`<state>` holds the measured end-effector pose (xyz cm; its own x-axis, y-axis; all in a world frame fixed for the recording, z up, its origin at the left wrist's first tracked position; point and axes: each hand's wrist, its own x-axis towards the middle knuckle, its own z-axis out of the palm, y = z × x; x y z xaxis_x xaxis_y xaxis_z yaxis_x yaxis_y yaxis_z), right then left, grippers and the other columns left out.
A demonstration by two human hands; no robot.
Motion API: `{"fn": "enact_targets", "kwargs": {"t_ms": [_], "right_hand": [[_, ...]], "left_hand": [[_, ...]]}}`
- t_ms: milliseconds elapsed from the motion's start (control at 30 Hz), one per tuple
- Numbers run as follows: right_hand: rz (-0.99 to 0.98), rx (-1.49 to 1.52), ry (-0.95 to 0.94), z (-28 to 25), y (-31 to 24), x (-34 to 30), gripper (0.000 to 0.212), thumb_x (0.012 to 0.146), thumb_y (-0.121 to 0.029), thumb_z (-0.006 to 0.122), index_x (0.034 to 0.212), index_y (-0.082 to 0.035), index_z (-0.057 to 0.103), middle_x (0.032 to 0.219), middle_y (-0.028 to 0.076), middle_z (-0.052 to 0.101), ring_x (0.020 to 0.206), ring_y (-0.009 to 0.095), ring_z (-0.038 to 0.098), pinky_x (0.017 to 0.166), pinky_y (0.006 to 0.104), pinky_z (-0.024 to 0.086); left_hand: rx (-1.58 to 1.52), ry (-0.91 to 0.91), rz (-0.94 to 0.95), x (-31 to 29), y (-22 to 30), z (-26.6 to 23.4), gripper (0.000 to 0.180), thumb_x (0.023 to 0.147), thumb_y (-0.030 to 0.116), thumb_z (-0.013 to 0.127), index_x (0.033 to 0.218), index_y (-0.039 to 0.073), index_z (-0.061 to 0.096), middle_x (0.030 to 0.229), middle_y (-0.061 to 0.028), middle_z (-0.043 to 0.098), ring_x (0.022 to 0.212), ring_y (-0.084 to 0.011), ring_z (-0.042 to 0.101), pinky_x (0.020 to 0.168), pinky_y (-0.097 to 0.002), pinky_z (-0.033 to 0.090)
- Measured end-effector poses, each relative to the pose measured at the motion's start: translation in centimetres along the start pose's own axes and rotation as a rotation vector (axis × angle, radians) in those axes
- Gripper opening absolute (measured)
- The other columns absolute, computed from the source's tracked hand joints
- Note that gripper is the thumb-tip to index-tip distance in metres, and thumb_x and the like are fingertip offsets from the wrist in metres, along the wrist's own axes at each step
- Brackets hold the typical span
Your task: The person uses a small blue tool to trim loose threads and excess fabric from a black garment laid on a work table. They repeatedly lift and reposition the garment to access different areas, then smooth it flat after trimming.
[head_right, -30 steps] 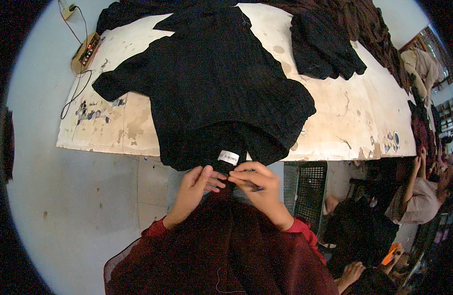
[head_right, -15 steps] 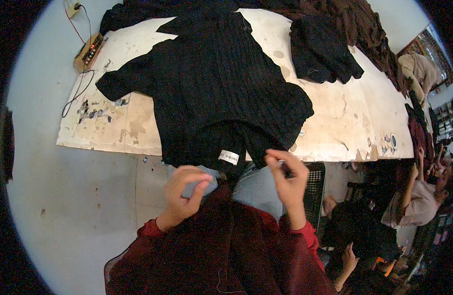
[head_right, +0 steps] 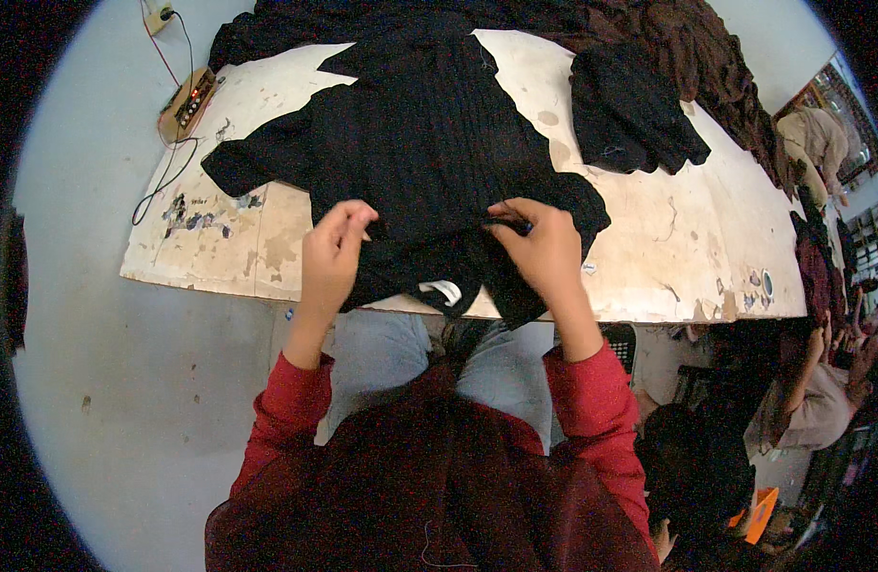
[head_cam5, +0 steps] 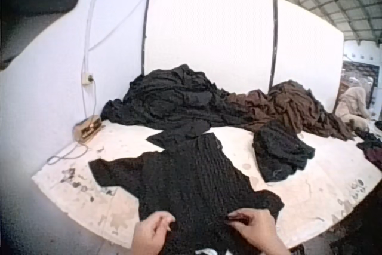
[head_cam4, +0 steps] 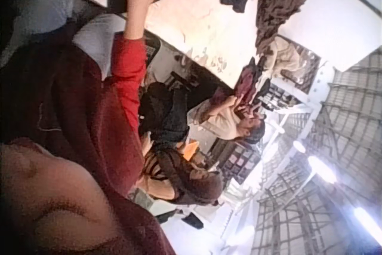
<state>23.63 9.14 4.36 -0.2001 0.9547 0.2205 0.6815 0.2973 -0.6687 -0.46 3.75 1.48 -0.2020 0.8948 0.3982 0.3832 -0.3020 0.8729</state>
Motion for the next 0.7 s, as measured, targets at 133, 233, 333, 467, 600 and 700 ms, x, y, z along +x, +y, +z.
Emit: {"fn": "enact_targets", "kwargs": {"t_ms": [133,233,333,467,600,700], "right_hand": [[-0.02,0.216,-0.199,-2.0,-0.4,1.7,0.035,0.073,-0.01,0.074,0.106,-0.002,0.068,0.093,0.007,0.071,0.084,0.013,0.064,0.074,0.0268,0.048],[-0.167,0.309,-0.108,-3.5,-0.7,-0.2,0.038,0.072,-0.004,0.07,0.11,-0.006,0.066,0.104,0.006,0.068,0.091,0.012,0.062,0.075,0.0259,0.048],[-0.3,0.254,-0.223,-5.4,0.5,-4.0,0.037,0.067,0.0,0.067,0.104,-0.008,0.067,0.106,0.006,0.066,0.094,0.017,0.063,0.077,0.028,0.05],[-0.203,-0.17,-0.326,-4.1,0.7,-9.2,0.044,0.061,-0.003,0.074,0.101,-0.019,0.068,0.119,0.002,0.061,0.085,0.024,0.066,0.065,0.034,0.054],[-0.385,-0.197,-0.205,-2.9,4.8,-9.4,0.042,0.068,0.0,0.07,0.105,-0.019,0.068,0.126,-0.002,0.06,0.081,0.023,0.068,0.062,0.032,0.055],[-0.437,-0.127,-0.199,-2.0,5.4,-9.4,0.047,0.066,0.003,0.068,0.108,-0.017,0.067,0.12,0.001,0.064,0.081,0.022,0.069,0.063,0.0317,0.055]], "left_hand": [[0.064,0.019,0.012,1.5,-0.4,-0.2,0.017,0.093,0.014,0.056,0.096,0.0,0.063,0.082,-0.0065,0.066,0.068,-0.0117,0.058,0.061,-0.0242,0.044],[0.228,0.107,0.347,0.6,1.0,-0.2,0.01,0.086,0.01,0.061,0.094,0.004,0.065,0.083,-0.0089,0.067,0.069,-0.0227,0.062,0.061,-0.0328,0.046],[0.262,-0.111,0.821,-4.3,1.4,-0.9,0.021,0.073,0.008,0.066,0.094,0.012,0.065,0.084,-0.0045,0.065,0.077,-0.0232,0.06,0.069,-0.0351,0.046],[0.381,-0.36,0.665,-6.0,2.8,1.3,0.032,0.074,0.011,0.066,0.105,0.005,0.063,0.104,-0.0066,0.062,0.095,-0.0223,0.06,0.083,-0.0359,0.049],[0.459,-0.347,0.657,-5.5,0.5,1.9,0.026,0.076,0.012,0.064,0.102,0.007,0.064,0.097,-0.0042,0.062,0.091,-0.0209,0.06,0.079,-0.0338,0.049],[0.418,-0.303,0.619,-5.4,0.5,2.3,0.022,0.079,0.011,0.063,0.1,0.009,0.066,0.092,-0.0035,0.064,0.085,-0.022,0.062,0.075,-0.034,0.049]]}}
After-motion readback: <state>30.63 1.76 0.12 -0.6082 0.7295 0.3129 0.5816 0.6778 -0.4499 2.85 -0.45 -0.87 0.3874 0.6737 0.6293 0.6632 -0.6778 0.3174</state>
